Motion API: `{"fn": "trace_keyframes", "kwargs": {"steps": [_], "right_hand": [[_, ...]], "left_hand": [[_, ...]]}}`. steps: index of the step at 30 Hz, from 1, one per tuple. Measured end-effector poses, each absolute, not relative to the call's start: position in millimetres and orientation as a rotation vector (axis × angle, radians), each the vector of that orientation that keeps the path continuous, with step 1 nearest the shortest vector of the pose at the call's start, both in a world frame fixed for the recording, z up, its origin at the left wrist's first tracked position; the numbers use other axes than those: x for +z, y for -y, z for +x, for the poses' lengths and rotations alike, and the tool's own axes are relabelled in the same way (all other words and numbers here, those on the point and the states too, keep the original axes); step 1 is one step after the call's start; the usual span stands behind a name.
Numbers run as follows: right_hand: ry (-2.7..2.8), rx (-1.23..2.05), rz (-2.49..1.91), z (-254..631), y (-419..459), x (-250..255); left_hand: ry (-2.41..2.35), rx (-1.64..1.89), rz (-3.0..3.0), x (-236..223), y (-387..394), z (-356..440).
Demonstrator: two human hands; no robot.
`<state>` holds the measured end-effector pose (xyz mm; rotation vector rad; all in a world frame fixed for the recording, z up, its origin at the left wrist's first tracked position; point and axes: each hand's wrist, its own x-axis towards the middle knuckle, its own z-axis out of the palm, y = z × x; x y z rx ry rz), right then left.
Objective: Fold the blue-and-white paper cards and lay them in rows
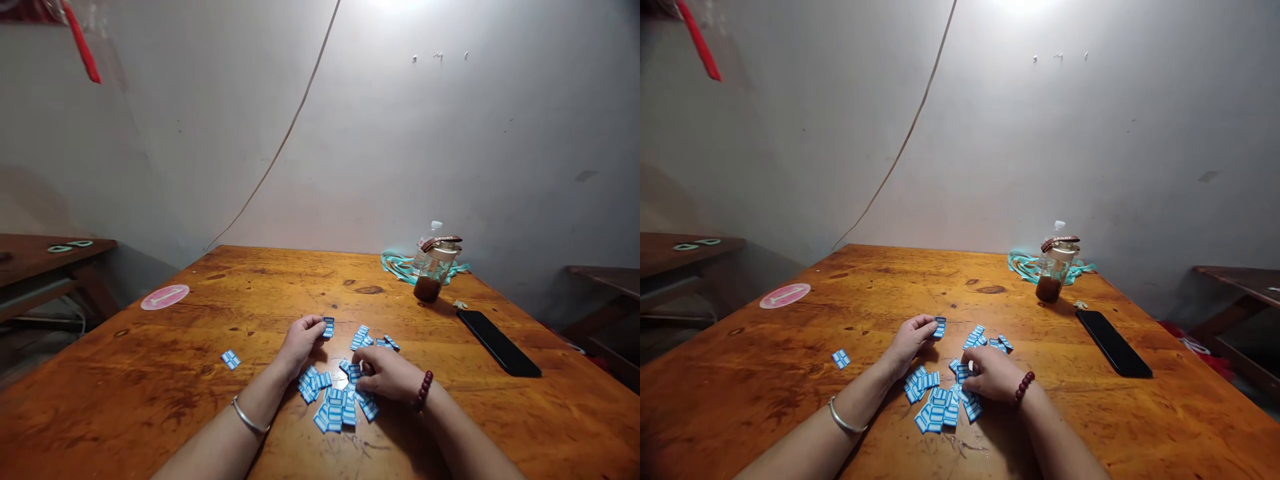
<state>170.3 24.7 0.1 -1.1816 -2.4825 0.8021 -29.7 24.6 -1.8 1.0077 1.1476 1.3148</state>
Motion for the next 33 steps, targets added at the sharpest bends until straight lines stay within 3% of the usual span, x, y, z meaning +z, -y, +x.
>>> {"fn": "trace_keyframes", "kwargs": {"steps": [7,12,33], "right_hand": [[2.251,1.068,-1.175,182.2,-43.4,-3.4],[2.056,0.862,-1.161,173.9,-39.2,4.7],[1.746,0.952,-1.099,140.5,-21.5,-7.3]], "left_hand": [[-1.14,1.301,1.003,-0.2,-23.9,-30.4],[-1.098,1.304,1.01,-0.3,-22.4,-25.1],[-1.0,1.112,0.989,1.4,-9.6,-5.4]]}}
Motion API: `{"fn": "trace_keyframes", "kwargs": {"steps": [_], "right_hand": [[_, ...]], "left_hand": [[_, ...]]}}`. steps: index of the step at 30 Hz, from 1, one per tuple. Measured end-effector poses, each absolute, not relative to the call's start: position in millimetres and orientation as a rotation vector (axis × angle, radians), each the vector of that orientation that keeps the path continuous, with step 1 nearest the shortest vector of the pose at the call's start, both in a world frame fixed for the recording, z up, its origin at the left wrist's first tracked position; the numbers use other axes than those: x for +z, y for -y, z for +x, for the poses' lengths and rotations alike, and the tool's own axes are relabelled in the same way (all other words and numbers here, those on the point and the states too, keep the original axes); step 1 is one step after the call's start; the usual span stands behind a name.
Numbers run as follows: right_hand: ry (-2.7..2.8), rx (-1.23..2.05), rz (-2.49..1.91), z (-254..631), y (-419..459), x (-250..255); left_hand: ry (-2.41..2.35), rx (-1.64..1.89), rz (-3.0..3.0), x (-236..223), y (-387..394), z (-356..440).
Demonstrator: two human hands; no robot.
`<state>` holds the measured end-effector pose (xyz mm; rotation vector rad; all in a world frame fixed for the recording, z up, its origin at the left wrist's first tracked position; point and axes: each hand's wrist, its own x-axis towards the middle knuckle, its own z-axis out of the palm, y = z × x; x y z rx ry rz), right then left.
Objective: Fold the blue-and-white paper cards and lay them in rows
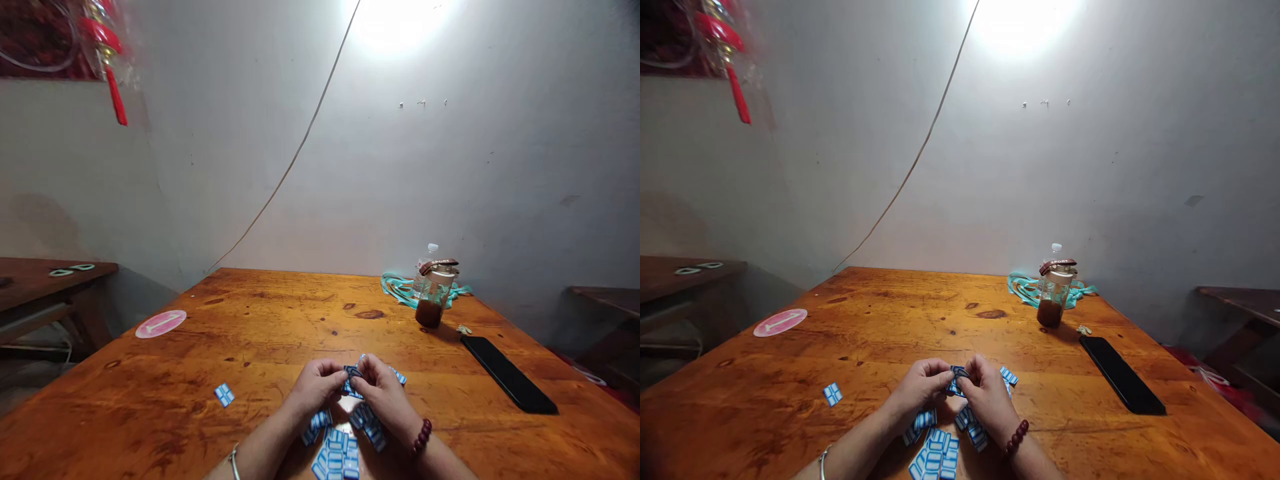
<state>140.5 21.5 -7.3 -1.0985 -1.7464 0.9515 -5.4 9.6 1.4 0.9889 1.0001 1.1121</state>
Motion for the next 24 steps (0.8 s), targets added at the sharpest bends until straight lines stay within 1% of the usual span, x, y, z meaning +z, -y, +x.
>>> {"fn": "trace_keyframes", "kwargs": {"steps": [10,24], "right_hand": [[1.601,1.159,-1.013,140.0,-22.7,-5.4],[1.554,1.176,-0.923,137.3,-18.8,-3.5]], "left_hand": [[-0.911,1.032,0.938,-4.3,-10.7,-12.5],[-1.107,1.061,0.938,4.9,-9.2,-5.0]]}}
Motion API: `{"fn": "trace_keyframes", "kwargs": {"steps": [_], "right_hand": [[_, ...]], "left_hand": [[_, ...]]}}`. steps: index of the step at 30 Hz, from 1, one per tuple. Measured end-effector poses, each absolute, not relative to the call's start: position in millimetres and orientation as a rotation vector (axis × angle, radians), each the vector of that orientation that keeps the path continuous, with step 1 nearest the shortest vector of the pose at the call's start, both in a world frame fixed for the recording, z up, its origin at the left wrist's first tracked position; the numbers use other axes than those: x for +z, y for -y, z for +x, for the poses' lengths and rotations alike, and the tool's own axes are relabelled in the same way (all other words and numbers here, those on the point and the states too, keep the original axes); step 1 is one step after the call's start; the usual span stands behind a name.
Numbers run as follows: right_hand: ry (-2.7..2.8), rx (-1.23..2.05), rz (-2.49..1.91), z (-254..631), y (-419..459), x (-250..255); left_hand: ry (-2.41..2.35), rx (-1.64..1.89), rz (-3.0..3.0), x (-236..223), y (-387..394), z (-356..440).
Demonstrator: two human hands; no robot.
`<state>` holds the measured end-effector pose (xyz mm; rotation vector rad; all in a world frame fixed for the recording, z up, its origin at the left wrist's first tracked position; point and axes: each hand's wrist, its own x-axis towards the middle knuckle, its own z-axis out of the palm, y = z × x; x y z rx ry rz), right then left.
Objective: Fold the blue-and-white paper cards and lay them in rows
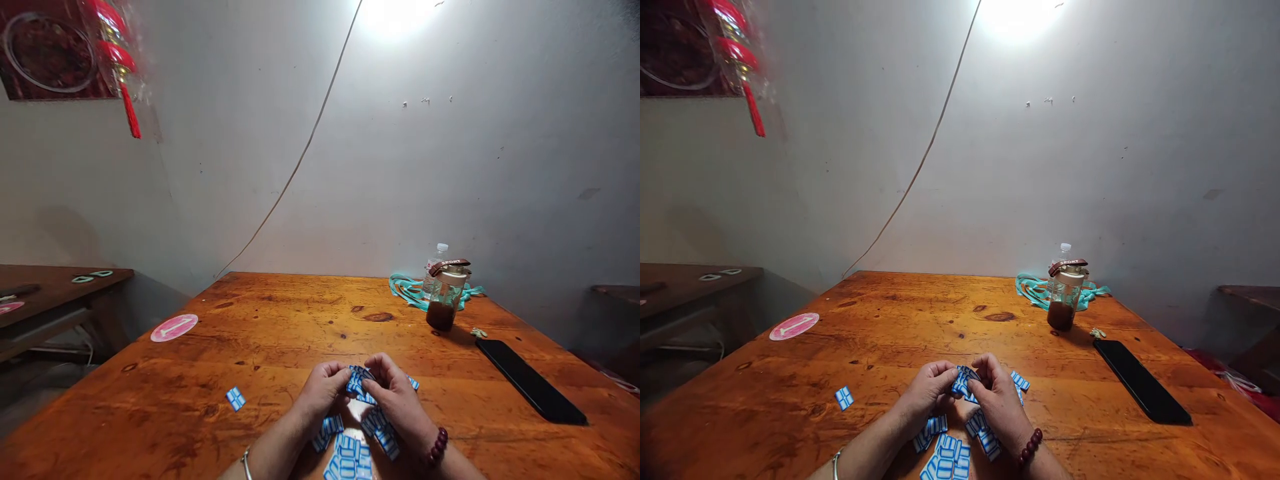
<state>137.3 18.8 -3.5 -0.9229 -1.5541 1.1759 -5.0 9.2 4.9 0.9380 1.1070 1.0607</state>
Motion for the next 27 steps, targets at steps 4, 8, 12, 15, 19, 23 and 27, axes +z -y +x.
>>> {"fn": "trace_keyframes", "kwargs": {"steps": [4,8,12,15,19,23,27], "right_hand": [[1.552,1.197,-0.929,138.0,-18.4,-5.3],[1.536,1.291,-0.926,136.0,-18.2,-6.1],[1.527,1.261,-0.959,134.6,-21.2,-11.0],[1.528,1.234,-1.002,134.5,-23.4,-15.1],[1.521,1.247,-1.008,133.9,-24.3,-18.2],[1.563,1.208,-1.002,135.1,-24.4,-18.4],[1.61,1.169,-1.023,137.7,-24.4,-17.4]], "left_hand": [[-1.11,1.088,0.944,3.9,-10.0,-4.6],[-1.137,1.084,0.946,3.1,-10.7,-4.2],[-1.111,1.092,0.974,2.1,-10.5,-4.6],[-1.088,1.08,0.971,1.7,-9.6,-5.6],[-1.055,1.069,0.985,-2.2,-11.0,-7.4],[-1.033,1.064,1.018,-7.4,-13.9,-9.3],[-1.033,1.04,1.013,-8.5,-14.5,-10.2]]}}
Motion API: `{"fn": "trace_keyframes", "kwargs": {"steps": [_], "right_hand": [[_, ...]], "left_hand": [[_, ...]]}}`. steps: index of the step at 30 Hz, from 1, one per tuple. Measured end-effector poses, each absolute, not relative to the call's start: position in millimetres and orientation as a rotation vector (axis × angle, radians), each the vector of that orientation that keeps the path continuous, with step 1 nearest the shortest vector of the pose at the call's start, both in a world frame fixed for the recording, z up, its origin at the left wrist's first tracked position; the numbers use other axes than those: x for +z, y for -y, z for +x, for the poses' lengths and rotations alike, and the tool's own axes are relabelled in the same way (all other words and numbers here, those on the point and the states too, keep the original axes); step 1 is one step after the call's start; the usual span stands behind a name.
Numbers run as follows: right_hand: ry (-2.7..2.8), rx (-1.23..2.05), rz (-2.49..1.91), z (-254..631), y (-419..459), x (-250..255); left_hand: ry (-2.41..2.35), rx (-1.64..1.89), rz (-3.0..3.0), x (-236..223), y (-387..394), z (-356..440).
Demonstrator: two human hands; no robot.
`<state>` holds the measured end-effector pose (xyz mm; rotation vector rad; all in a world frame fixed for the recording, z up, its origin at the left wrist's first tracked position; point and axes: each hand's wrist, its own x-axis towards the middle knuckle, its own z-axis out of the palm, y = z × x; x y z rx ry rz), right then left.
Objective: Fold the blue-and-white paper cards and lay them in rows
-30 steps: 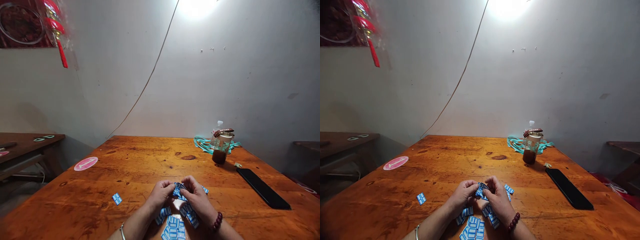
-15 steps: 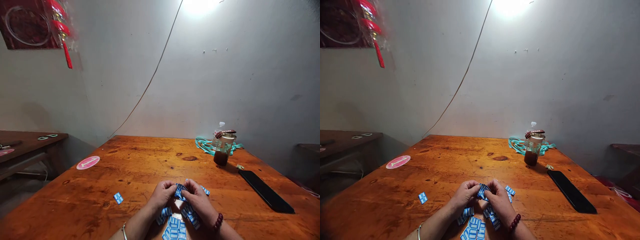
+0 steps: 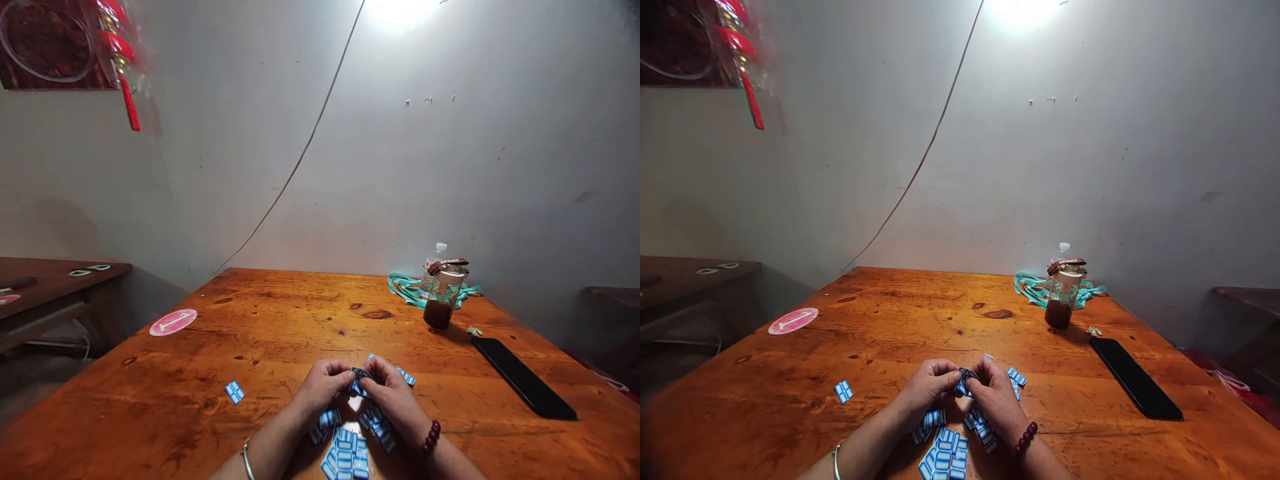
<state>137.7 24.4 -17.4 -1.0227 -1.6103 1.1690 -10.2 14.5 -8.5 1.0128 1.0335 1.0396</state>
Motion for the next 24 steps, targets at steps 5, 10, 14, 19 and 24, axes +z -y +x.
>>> {"fn": "trace_keyframes", "kwargs": {"steps": [5,10,14,19,24], "right_hand": [[1.632,1.146,-1.031,138.0,-24.3,-18.5],[1.646,1.132,-1.01,138.1,-22.7,-13.8],[1.642,1.156,-0.972,140.9,-21.3,-6.8],[1.633,1.163,-0.945,142.6,-22.5,-6.5],[1.649,1.15,-0.942,141.9,-23.9,-10.3]], "left_hand": [[-1.041,1.067,1.079,-8.6,-13.4,-10.3],[-1.026,1.077,1.064,-8.9,-12.7,-9.8],[-1.006,1.071,0.962,-9.2,-14.3,-10.4],[-1.012,1.036,0.916,-7.1,-13.2,-11.8],[-0.979,1.014,0.95,-4.0,-9.0,-12.7]]}}
